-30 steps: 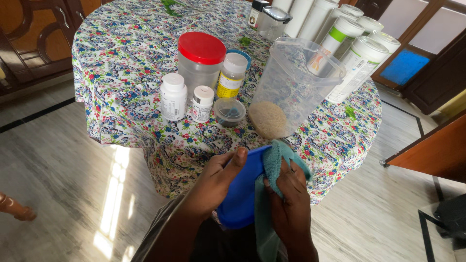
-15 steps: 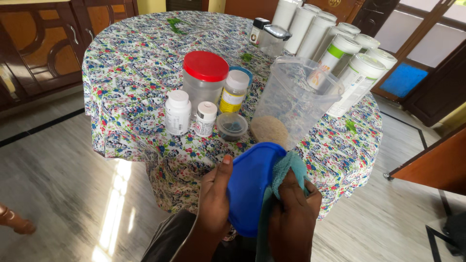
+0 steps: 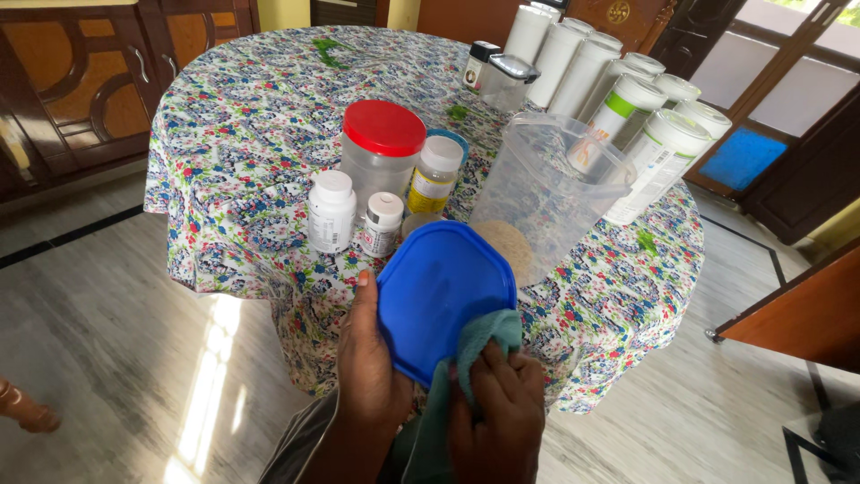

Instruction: The person wipes several plastic and glass containers with a cloth on a table. They handle a large plastic container with a blue lid, a small glass container with a metal clasp, and a small spice jar, wiping each with a teal cloth and resealing them.

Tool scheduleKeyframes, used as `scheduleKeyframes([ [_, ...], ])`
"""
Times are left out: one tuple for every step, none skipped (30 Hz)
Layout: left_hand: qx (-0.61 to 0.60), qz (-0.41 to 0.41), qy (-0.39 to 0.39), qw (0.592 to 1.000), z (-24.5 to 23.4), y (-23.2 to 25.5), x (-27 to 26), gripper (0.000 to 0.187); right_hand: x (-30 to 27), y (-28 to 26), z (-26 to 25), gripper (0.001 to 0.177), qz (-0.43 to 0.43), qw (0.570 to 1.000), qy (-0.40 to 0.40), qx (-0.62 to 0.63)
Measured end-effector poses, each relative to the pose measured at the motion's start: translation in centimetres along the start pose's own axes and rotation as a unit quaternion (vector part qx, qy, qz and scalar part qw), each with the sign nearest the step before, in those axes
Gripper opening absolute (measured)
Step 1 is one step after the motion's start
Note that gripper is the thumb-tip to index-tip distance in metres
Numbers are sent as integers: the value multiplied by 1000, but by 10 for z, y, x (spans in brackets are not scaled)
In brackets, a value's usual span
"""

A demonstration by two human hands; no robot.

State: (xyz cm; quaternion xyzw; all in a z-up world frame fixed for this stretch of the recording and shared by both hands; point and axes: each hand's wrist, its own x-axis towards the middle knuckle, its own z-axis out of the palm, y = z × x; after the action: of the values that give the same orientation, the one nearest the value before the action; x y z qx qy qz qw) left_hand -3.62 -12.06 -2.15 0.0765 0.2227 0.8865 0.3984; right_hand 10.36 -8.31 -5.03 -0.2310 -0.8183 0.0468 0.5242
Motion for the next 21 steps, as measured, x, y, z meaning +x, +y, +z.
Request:
scheduleKeyframes([
  [4,-15,-10,1000,0,1,0,56,0,-3,1,31,-14,1000,-10,2],
  [8,-32,-21,999,0,0,-1,57,-1,-5,3,32,-30,999,-25,21],
  [11,-49,-31,998,-1,-1,-1,59,-3,-6,5,32,-46,997,-41,40],
  [43,-59,-33,997,-2,-3,-2,59,-5,-6,6,33,-61,995,-57,57],
  [75,-70,-35,994,-3,-5,-3,58,-7,-6,7,34,-74,993,-69,65],
  [107,-79,-37,990,-4,-7,-4,58,-8,-5,7,35,-86,990,-80,74],
  [94,-99,-53,989,-5,-9,-5,55,-8,-4,8,36,-99,987,-92,82],
  [82,-119,-69,987,-6,-10,-6,52,-8,-3,8,33,-91,988,-88,87],
  [70,-138,-85,984,-7,-12,-7,49,-6,-1,8,29,-83,989,-84,93],
  [73,-135,-111,982,-7,-15,-7,47,-4,1,6,26,-75,989,-81,98],
  [76,-131,-136,979,-5,-18,-7,44,-2,2,3,31,-51,990,-88,100],
  [79,-128,-161,975,-4,-20,-7,41,1,4,0,35,-26,990,-95,103],
  [92,-134,-146,976,-4,-21,-8,41,5,5,-2,40,-2,989,-103,105],
  [106,-141,-130,976,-4,-21,-9,40,9,7,-3,39,-6,990,-94,110],
  [120,-147,-114,975,-3,-21,-11,39,12,8,-3,39,-10,990,-85,114],
  [136,-129,-114,976,-2,-20,-13,41,15,9,-3,39,-14,990,-76,119],
  [153,-110,-115,975,-2,-19,-15,43,16,10,-3,39,-8,992,-63,108],
  [169,-90,-115,975,-1,-18,-17,45,17,11,-2,39,-2,994,-51,98],
  [198,-67,-121,971,0,-18,-19,46,16,12,-1,38,5,995,-39,88],
  [226,-43,-126,965,1,-19,-22,48,18,17,1,37,25,997,-18,70],
  [253,-19,-131,958,2,-20,-24,50,21,24,4,37,46,998,2,52],
])
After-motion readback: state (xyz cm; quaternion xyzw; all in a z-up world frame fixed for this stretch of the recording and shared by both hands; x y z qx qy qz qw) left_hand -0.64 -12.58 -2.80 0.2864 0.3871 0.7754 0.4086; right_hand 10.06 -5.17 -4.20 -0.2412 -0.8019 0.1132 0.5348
